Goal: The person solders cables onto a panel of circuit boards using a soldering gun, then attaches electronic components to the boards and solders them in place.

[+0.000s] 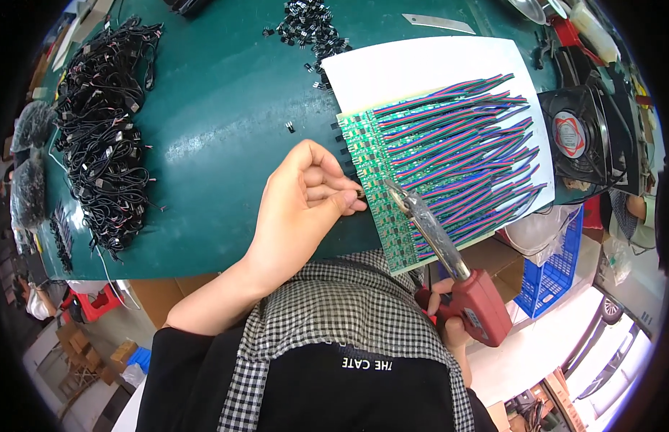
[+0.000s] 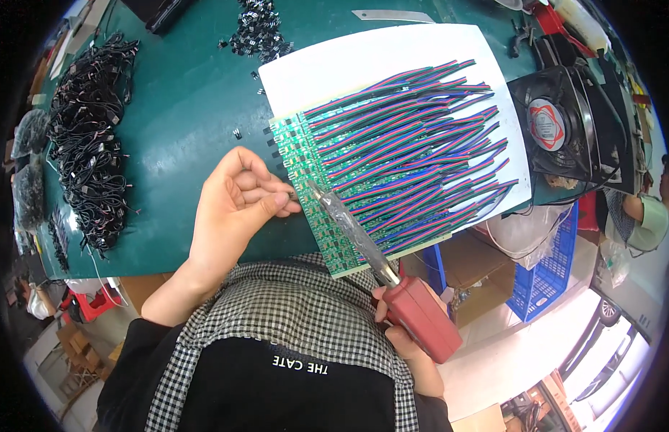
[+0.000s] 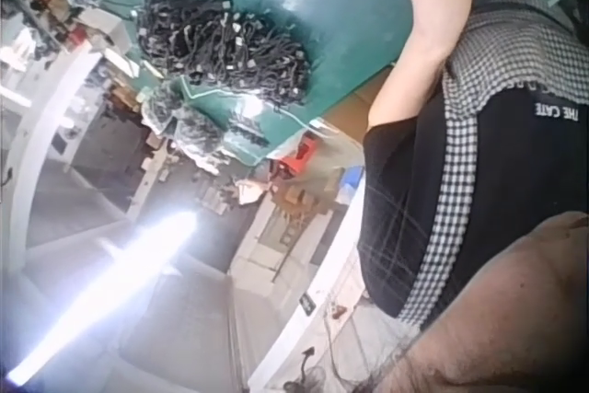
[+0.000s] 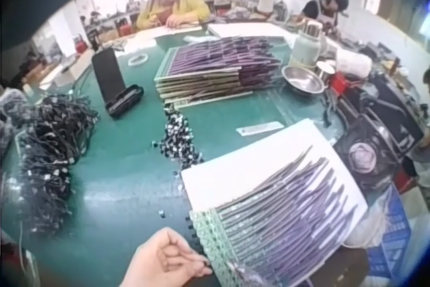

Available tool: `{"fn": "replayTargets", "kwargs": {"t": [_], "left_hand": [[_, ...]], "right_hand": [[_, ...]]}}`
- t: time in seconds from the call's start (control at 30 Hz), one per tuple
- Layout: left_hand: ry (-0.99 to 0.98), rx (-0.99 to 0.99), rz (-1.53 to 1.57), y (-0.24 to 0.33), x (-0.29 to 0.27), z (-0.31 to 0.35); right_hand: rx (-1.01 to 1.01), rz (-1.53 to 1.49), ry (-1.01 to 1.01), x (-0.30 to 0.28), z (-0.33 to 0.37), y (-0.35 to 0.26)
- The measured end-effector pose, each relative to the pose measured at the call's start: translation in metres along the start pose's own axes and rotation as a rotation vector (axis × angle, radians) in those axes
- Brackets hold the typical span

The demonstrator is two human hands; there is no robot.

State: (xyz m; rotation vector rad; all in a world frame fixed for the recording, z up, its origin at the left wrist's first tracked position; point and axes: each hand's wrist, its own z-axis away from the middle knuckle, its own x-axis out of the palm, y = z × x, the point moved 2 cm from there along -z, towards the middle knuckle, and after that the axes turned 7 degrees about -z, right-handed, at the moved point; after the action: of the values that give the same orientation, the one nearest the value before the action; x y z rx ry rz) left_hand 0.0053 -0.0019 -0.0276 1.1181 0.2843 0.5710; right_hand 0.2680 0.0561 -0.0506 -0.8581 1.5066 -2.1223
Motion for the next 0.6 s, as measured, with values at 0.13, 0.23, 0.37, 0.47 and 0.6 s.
{"fn": "replayTargets", "kwargs": {"t": [0.13,0.23,0.37,0.47,0.6], "left_hand": [[0.004,0.003,0.007,-0.001,0.0,-0.003],[0.016,-0.013,0.017,0.0,0.002,-0.002],[0.009,0.014,-0.003,-0.002,0.002,-0.004],[-0.003,0.033,-0.06,-0.001,0.001,-0.006],[-0.039,0.03,-0.096,0.004,0.002,-0.009]], "right_hand": [[0.015,-0.103,0.155,0.012,-0.002,-0.009],[0.029,-0.119,0.151,0.01,-0.003,-0.007],[0.032,-0.039,0.123,0.009,-0.003,-0.01],[-0.069,0.237,0.035,-0.003,0.0,-0.004],[-0.182,0.356,0.022,0.0,-0.003,-0.006]]}}
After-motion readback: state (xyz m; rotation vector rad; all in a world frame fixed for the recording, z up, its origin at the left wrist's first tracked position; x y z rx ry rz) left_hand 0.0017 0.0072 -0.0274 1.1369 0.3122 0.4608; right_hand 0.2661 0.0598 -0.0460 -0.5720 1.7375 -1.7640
